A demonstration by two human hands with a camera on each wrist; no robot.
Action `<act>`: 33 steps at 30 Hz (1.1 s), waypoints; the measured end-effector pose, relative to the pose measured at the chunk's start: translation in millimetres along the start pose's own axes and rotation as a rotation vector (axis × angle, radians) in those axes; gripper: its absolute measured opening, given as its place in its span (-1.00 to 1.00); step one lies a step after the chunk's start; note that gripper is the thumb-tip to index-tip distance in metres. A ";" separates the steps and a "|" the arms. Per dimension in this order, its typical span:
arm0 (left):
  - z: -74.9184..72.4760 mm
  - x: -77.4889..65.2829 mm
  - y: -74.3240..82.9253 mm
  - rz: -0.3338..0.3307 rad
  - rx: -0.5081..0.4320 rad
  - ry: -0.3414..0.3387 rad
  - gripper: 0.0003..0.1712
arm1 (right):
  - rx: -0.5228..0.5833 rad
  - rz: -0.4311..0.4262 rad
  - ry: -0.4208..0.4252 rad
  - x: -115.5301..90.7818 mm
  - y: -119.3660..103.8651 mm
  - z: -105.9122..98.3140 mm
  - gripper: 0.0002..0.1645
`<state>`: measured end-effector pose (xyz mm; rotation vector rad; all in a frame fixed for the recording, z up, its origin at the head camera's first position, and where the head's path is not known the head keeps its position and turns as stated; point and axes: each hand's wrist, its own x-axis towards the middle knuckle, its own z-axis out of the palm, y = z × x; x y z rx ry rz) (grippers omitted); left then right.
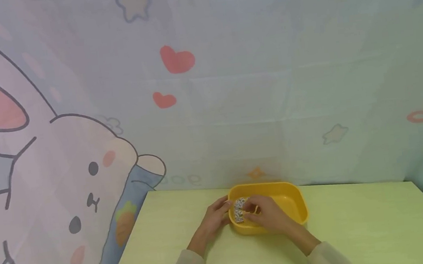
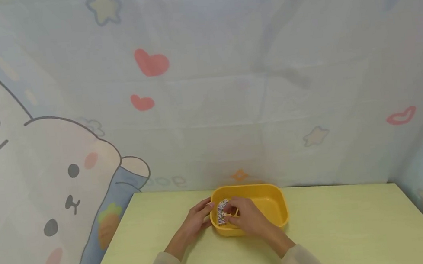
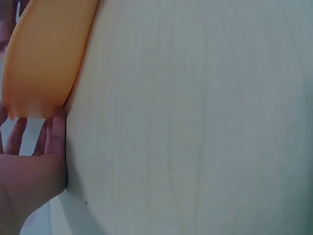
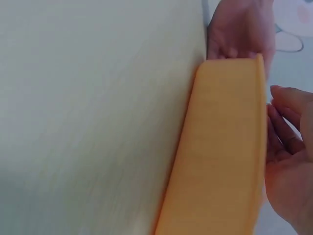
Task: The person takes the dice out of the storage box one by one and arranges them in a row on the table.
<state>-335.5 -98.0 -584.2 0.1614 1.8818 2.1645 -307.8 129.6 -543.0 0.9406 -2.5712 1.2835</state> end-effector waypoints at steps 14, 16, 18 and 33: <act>2.9 -0.8 1.5 0.011 0.001 0.003 -0.32 | -0.059 0.014 -0.130 19.8 25.6 16.6 -0.87; 2.6 -0.9 1.0 0.010 -0.002 0.006 -0.33 | -0.066 0.009 -0.118 19.8 27.0 18.4 -0.87; 1.8 -0.5 -0.3 0.010 -0.004 0.012 -0.33 | -0.066 0.013 -0.116 19.9 27.7 19.8 -0.87; -0.8 3.1 -3.6 0.010 0.008 0.006 -0.33 | -0.051 0.085 -0.147 21.2 27.1 18.6 -0.86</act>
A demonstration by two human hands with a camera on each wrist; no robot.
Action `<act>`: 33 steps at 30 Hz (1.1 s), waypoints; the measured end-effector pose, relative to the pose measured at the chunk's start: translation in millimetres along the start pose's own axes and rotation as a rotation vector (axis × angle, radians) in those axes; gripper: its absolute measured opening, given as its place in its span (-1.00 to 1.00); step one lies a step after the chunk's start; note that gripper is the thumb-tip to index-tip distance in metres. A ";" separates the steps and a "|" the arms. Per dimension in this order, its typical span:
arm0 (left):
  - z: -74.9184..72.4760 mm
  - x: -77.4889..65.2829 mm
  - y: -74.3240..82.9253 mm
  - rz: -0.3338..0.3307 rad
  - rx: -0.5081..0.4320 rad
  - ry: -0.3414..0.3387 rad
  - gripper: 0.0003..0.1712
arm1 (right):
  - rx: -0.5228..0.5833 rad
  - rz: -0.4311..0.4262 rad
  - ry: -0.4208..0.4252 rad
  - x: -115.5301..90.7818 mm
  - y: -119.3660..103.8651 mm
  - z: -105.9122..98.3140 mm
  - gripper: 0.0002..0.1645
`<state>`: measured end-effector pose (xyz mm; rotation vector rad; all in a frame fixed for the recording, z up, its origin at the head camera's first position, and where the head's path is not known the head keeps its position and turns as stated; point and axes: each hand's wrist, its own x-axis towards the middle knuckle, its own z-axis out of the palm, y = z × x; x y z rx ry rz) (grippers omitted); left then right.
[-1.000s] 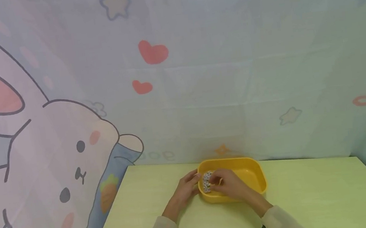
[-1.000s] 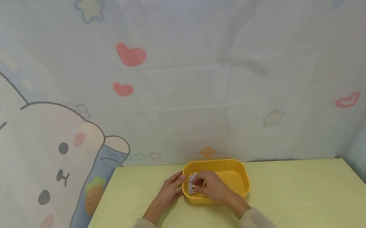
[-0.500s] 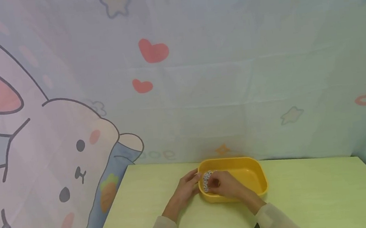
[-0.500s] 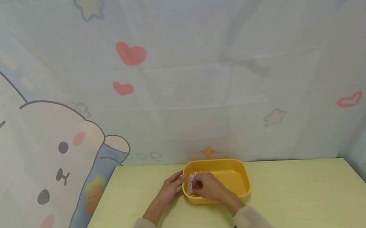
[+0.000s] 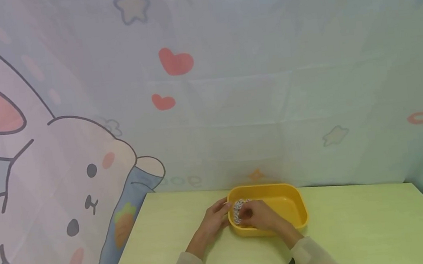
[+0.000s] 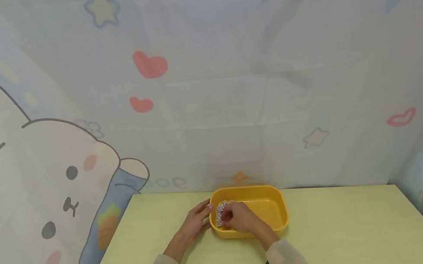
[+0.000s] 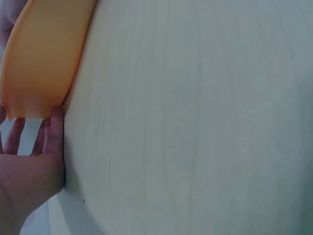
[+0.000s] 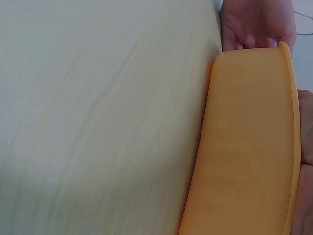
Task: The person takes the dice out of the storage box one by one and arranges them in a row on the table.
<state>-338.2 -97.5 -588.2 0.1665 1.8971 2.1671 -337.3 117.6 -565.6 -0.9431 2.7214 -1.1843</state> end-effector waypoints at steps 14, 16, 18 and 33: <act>6.5 1.4 -5.9 -0.013 0.000 -0.010 -0.32 | -0.010 0.056 -0.079 -2.3 3.7 -1.9 -0.87; 5.5 1.6 -4.1 -0.008 0.006 -0.004 -0.33 | 0.002 0.058 -0.088 0.4 2.8 -2.7 -0.88; 3.9 2.1 -2.0 0.004 0.020 0.001 -0.34 | 0.008 0.059 -0.093 3.9 1.6 -3.3 -0.88; 1.5 2.8 2.6 -0.012 0.024 0.026 -0.32 | -0.026 0.040 -0.107 14.0 -0.9 -5.1 -0.90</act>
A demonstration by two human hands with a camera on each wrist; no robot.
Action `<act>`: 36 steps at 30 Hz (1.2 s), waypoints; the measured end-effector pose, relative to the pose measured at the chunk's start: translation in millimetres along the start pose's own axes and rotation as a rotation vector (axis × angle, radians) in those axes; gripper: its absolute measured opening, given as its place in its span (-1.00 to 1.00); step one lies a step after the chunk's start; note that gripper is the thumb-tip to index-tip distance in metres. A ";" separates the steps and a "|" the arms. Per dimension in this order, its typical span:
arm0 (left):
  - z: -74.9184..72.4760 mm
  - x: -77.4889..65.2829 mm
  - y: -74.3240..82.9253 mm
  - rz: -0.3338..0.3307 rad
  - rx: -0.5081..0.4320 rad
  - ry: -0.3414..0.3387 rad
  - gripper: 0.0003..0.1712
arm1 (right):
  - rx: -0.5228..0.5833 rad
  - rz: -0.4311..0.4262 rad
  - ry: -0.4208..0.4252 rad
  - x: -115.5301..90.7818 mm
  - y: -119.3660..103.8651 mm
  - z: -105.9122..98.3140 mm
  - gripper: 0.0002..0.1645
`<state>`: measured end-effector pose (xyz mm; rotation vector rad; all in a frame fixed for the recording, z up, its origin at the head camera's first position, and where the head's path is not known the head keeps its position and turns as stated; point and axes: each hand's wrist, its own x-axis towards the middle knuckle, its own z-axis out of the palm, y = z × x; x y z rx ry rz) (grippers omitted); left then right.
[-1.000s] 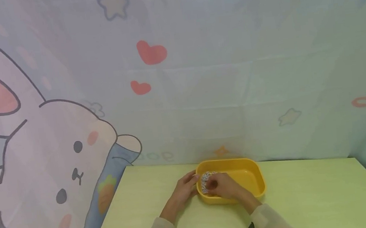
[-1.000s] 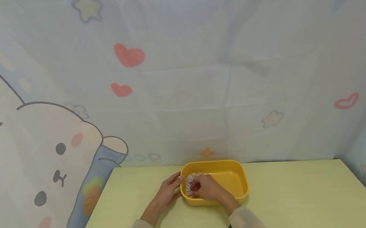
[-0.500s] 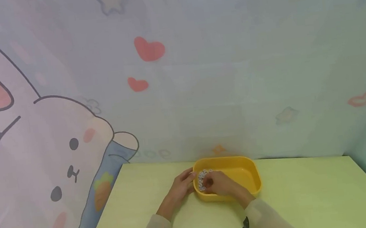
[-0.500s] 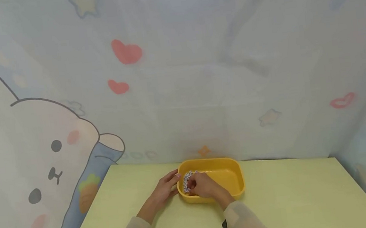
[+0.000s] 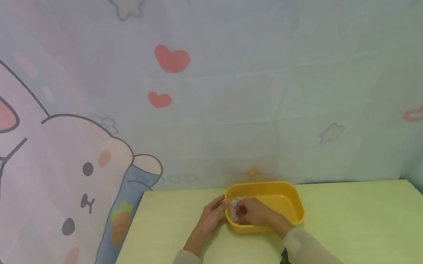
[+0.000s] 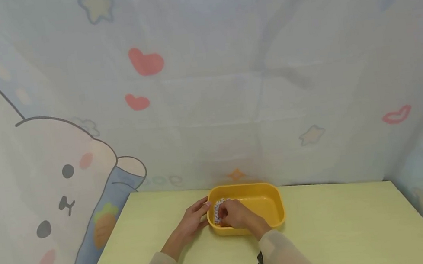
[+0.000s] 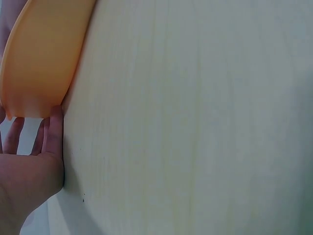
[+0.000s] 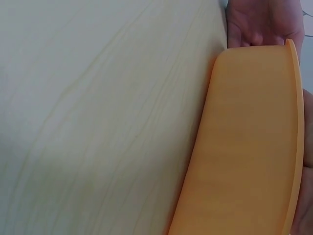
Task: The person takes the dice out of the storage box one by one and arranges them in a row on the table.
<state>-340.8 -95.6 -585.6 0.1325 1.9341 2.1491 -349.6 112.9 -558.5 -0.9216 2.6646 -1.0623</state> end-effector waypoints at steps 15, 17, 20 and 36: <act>-2.9 0.0 -4.2 -0.017 0.000 0.026 -0.32 | -0.039 -0.114 0.106 -21.1 -14.8 -19.5 -0.90; -2.9 0.6 -3.2 -0.020 -0.003 0.024 -0.33 | -0.028 -0.133 0.108 -28.5 -23.2 -26.1 -0.89; -2.1 1.3 -2.2 -0.016 0.003 0.014 -0.32 | -0.015 -0.164 0.107 -41.8 -35.2 -33.9 -0.88; -3.1 3.8 -1.4 -0.029 -0.008 0.001 -0.34 | 0.119 -0.222 0.002 -119.2 -37.5 -0.2 -0.94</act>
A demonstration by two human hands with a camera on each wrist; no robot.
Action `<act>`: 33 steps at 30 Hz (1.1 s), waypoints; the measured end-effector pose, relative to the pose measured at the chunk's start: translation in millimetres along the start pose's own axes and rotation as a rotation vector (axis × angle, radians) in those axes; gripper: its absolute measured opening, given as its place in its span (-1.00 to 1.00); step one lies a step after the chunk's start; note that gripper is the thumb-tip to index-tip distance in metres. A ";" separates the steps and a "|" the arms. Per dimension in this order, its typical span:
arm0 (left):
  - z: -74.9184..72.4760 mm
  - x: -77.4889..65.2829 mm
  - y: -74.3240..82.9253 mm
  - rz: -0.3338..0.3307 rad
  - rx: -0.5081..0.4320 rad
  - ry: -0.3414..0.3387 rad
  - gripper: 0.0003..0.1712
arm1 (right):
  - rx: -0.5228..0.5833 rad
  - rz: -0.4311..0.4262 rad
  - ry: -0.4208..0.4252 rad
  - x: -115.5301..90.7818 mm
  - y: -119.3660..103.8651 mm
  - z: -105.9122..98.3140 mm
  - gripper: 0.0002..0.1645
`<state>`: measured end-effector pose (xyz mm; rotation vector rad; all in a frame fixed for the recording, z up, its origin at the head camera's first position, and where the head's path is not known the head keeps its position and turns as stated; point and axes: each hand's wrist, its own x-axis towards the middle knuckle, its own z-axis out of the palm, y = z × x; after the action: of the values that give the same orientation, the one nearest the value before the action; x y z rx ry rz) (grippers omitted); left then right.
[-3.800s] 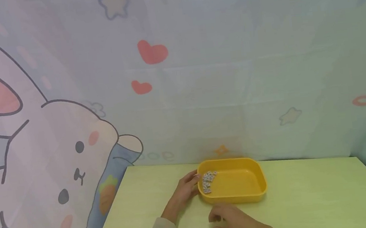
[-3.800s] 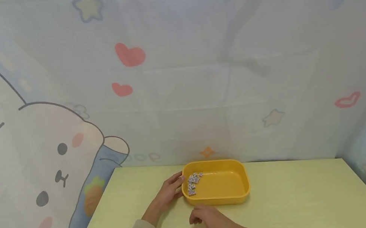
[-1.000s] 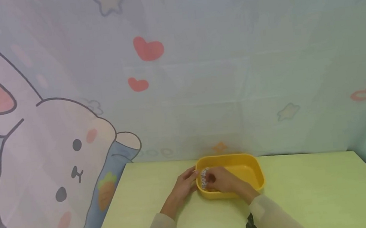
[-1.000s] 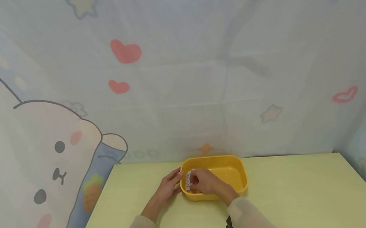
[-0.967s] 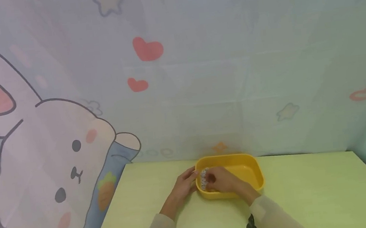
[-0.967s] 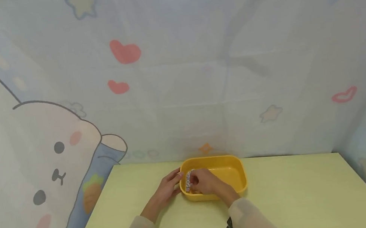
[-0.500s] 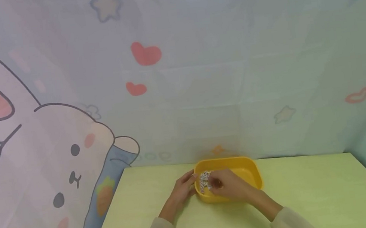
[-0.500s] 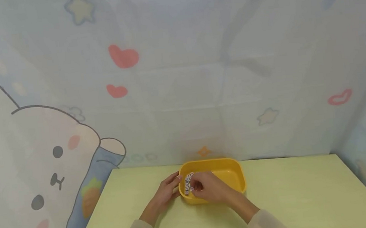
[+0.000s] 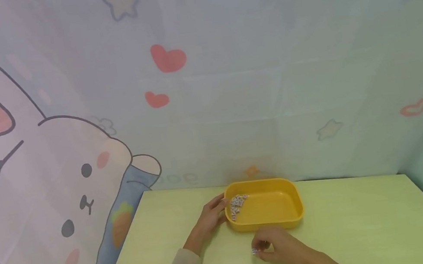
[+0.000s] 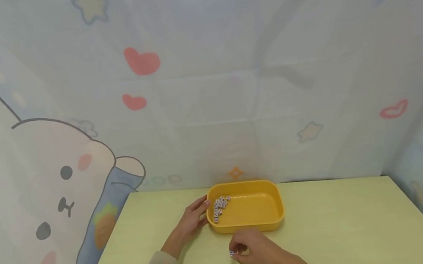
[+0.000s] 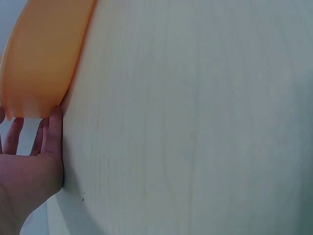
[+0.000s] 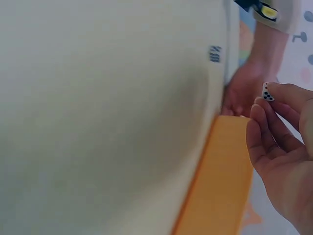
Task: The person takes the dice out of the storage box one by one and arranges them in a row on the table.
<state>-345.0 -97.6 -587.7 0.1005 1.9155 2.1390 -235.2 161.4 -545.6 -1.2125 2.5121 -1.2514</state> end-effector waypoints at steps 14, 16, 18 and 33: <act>0.0 2.9 10.0 0.015 0.012 0.004 -0.31 | 0.015 0.042 -0.041 -14.7 21.1 32.5 -0.90; -0.3 1.7 8.7 0.012 0.016 0.008 -0.31 | 0.011 0.080 -0.059 -14.7 21.2 35.8 -0.93; -0.1 0.5 7.5 0.009 0.017 0.012 -0.31 | 0.005 0.107 -0.075 -14.3 20.5 38.1 -0.95; 0.3 -3.8 -1.9 0.016 0.004 -0.007 -0.33 | 0.020 0.203 -0.123 -16.1 16.1 45.3 -0.90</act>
<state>-341.0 -98.0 -589.1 0.1246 1.9213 2.1421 -216.3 149.2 -591.1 -0.9688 2.4552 -1.1162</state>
